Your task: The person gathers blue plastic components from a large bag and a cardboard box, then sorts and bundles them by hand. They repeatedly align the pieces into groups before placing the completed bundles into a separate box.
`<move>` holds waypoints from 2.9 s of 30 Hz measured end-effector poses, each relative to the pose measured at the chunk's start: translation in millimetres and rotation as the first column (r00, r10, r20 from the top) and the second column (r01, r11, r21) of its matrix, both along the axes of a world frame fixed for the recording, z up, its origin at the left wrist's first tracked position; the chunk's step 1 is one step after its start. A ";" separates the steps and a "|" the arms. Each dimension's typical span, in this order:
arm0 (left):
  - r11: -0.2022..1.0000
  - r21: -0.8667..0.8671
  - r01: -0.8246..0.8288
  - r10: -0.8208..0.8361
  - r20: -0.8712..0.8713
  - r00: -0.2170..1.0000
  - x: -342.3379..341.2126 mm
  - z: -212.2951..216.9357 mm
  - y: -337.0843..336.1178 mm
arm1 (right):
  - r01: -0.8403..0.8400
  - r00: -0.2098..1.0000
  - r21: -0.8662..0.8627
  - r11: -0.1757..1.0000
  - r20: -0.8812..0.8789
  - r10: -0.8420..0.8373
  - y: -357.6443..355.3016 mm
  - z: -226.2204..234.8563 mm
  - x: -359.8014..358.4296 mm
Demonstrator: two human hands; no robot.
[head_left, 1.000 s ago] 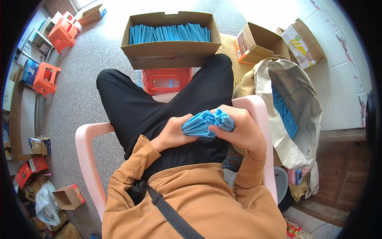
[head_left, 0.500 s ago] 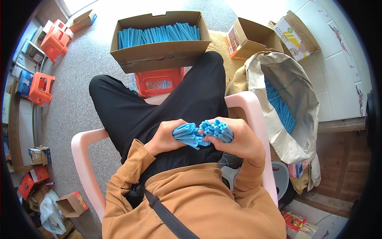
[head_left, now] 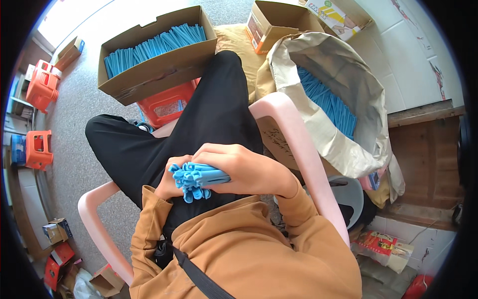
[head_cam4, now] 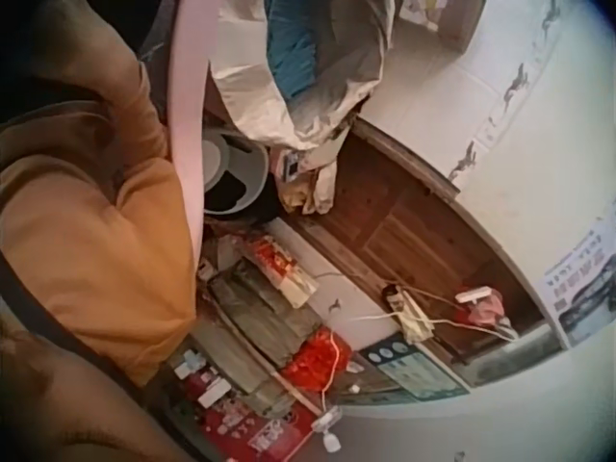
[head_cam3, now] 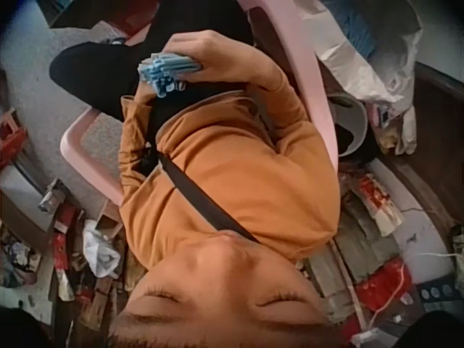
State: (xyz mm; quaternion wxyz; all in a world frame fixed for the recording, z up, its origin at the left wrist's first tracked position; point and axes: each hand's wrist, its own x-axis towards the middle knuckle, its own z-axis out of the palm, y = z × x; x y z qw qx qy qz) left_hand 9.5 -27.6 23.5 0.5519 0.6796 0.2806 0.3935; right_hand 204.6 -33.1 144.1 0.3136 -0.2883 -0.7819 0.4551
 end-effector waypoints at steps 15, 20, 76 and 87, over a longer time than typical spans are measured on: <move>0.904 -0.381 0.193 -0.167 0.103 0.981 2.7 12.4 4.9 | 0.096 0.942 0.266 0.959 0.287 -0.174 -11.4 14.1 -10.2; 0.940 -0.278 0.200 -0.178 0.104 0.979 -0.3 7.2 7.4 | 0.104 0.957 0.225 0.969 0.241 -0.159 -8.9 11.0 -14.5; 0.963 -0.269 0.002 0.002 0.013 1.000 6.2 -0.7 15.3 | 0.362 0.473 -0.521 0.773 -0.612 -0.634 59.3 -73.3 -35.0; 0.895 -0.433 -0.105 0.206 0.195 0.959 2.7 -15.2 22.8 | 0.433 0.408 -0.163 0.886 -0.841 -0.355 68.5 69.7 20.5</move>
